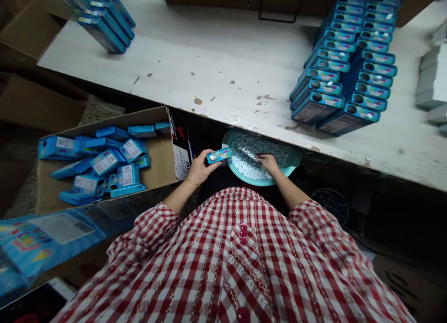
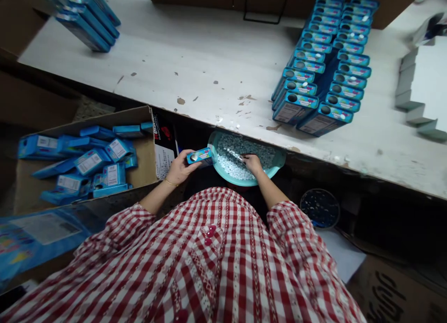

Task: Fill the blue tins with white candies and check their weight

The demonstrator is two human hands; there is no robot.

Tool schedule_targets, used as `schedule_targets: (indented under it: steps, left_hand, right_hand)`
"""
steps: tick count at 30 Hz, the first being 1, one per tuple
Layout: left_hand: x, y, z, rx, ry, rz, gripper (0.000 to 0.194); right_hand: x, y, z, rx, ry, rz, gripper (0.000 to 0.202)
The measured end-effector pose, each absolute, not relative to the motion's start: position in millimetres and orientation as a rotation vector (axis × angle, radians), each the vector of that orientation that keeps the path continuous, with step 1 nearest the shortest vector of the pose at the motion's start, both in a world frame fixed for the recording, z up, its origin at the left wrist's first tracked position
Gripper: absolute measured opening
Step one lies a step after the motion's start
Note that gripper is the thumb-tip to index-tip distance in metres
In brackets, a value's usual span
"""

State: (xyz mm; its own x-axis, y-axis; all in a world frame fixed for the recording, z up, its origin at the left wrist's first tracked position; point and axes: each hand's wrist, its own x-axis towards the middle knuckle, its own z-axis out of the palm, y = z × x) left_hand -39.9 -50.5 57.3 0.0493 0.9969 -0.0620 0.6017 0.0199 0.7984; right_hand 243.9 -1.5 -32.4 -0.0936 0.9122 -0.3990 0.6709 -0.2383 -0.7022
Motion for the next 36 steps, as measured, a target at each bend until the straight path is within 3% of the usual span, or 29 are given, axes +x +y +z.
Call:
schedule_targets:
  steps: [9,19,27,36]
  left_hand:
    - [17,-17,54,1.951,1.523,0.547,0.035]
    - [67,-12,57,2.129,1.533,0.070,0.039]
    - [54,-10,49,2.083,1.569,0.182,0.040]
    - [45,-6,29,1.981,1.481,0.523,0.035]
  right_hand:
    - [303,-12,80,-1.781,-1.961,1.012,0.030]
    - [239,-13,167,-1.963,-2.889,0.408,0.031]
    - [248,-19,172,-1.969,-2.866,0.332,0.034]
    - [306,-52,104,-2.310,-2.342,0.381,0.039]
